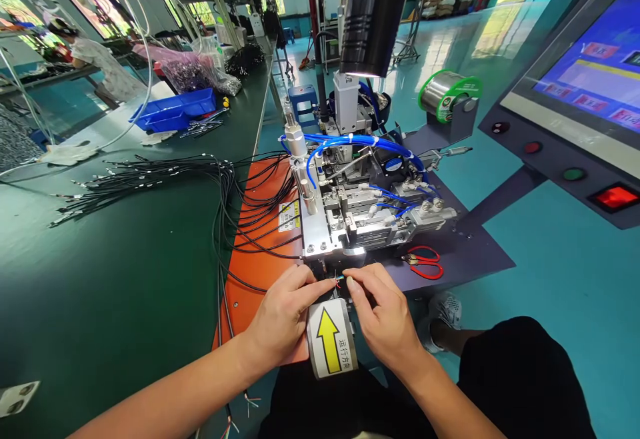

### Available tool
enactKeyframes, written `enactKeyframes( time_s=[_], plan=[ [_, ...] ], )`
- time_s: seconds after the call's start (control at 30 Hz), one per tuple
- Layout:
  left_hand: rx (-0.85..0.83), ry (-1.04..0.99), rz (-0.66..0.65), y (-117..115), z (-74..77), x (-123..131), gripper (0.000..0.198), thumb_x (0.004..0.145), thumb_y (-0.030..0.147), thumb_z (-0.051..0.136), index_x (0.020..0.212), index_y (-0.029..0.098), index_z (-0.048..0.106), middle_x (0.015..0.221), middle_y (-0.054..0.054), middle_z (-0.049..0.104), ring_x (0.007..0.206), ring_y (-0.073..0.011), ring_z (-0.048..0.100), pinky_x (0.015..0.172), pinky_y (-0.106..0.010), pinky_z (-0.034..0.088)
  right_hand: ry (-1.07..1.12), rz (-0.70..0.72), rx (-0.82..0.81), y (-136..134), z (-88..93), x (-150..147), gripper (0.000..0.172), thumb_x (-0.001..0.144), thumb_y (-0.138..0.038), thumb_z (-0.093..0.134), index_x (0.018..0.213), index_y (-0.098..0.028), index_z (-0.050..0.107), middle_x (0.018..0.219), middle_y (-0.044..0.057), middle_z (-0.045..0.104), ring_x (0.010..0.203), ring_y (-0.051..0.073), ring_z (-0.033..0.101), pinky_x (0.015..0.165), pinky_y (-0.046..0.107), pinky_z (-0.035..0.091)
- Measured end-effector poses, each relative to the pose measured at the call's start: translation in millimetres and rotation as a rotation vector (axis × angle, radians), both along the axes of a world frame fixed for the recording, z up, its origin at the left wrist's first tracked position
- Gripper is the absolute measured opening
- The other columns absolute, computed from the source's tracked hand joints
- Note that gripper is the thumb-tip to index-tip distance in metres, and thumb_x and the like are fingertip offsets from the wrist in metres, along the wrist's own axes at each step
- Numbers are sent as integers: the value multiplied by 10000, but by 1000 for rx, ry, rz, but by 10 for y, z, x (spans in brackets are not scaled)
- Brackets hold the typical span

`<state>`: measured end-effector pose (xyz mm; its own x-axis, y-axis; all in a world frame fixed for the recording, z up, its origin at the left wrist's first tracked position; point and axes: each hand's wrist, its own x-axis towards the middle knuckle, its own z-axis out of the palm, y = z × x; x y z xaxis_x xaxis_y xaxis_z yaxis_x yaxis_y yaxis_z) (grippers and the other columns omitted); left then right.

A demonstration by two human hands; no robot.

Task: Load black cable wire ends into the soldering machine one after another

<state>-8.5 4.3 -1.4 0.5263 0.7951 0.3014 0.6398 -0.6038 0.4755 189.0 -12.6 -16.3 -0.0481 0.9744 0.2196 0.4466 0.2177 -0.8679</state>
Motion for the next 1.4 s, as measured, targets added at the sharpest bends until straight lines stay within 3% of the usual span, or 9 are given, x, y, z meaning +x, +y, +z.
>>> enactKeyframes(
  time_s=[0.57,0.93,1.13,1.4],
  plan=[
    [8,-17,8,6,-18,5,285,950,125,503,1173,211,659,838,-45,522,788,-193,463,662,-294,401,7,13,2,18,8,-30,203,980,-286,522,1088,-227,683,976,67,616,904,215,614,814,341,495],
    [8,-30,-3,17,6,6,265,941,122,513,1141,187,675,833,-49,528,775,-192,459,658,-293,396,180,-68,-302,154,-9,-116,253,908,-429,605,808,-198,636,753,0,572,639,152,517,583,277,414],
    [14,-27,-3,12,1,8,296,926,94,515,1159,188,671,838,-49,531,777,-192,457,654,-294,400,235,-25,-415,184,21,-98,252,904,-425,601,816,-190,628,715,-24,564,637,132,484,584,250,371],
    [6,-19,1,11,-8,16,283,925,108,539,1165,192,664,858,-48,524,789,-192,473,662,-298,424,200,10,-418,161,4,-105,302,935,-462,542,820,-190,604,708,-25,547,646,136,477,590,248,383]
  ],
)
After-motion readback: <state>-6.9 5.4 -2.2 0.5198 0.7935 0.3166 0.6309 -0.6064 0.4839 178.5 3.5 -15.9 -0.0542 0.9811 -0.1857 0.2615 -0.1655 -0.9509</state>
